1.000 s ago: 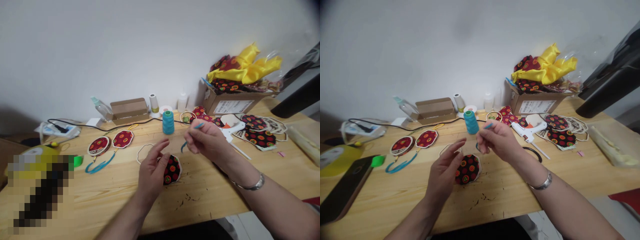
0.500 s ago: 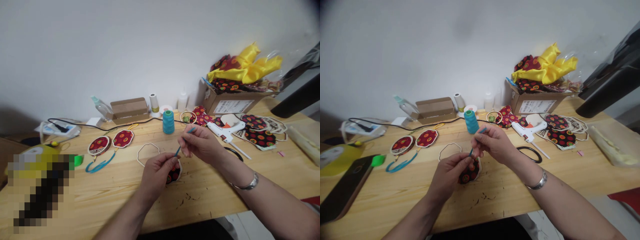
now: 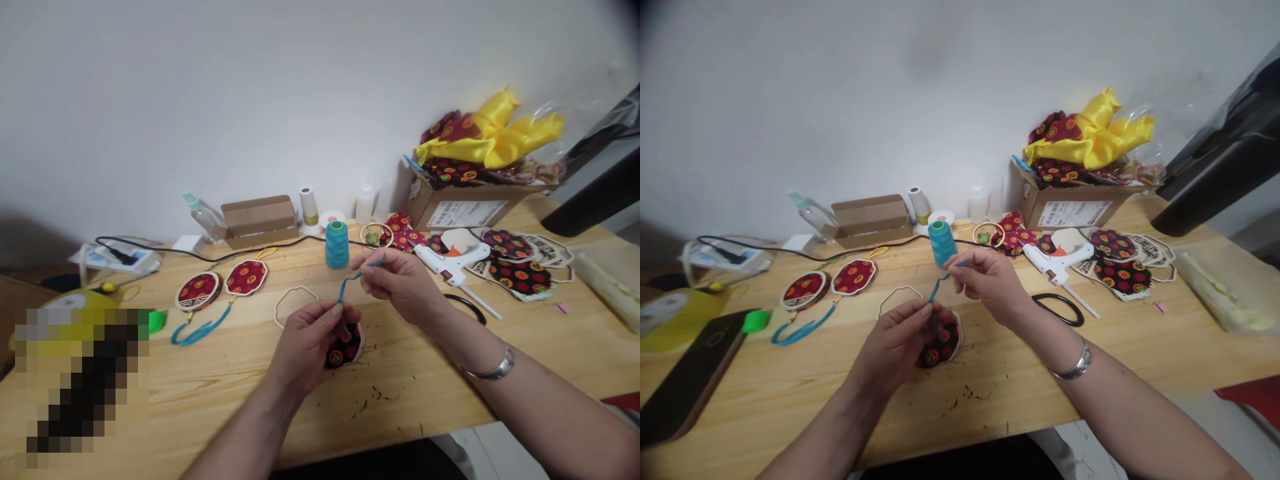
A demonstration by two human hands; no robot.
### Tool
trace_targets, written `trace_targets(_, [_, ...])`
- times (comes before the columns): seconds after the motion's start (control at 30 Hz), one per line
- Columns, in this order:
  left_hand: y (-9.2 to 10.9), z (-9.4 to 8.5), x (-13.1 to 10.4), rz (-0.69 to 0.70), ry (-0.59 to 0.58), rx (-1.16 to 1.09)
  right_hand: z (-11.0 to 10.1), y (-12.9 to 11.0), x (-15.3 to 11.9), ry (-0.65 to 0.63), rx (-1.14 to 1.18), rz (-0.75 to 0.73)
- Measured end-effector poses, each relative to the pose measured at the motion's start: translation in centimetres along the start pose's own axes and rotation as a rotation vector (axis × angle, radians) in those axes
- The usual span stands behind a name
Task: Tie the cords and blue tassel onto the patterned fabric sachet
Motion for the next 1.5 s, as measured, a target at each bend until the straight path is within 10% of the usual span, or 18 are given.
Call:
trace_targets(0.93, [0.4, -0.8, 0.8, 0.021, 0.022, -0.350, 1.7, 0.9, -0.5, -0.187, -0.486, -0.238])
trace_targets(1.5, [0.7, -1.4, 1.0, 0.031, 0.105, -0.311, 1.4, 3.1, -0.3, -0.249, -0.562, 0.144])
Point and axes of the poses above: each hand's wrist, its own x-axis towards the middle knuckle, its own z-axis out of the palm, y = z × x, the point moved 6 cm from there along x, towards the middle knuckle, and after that the axes turned 3 degrees about x, right-handed, at the moved point
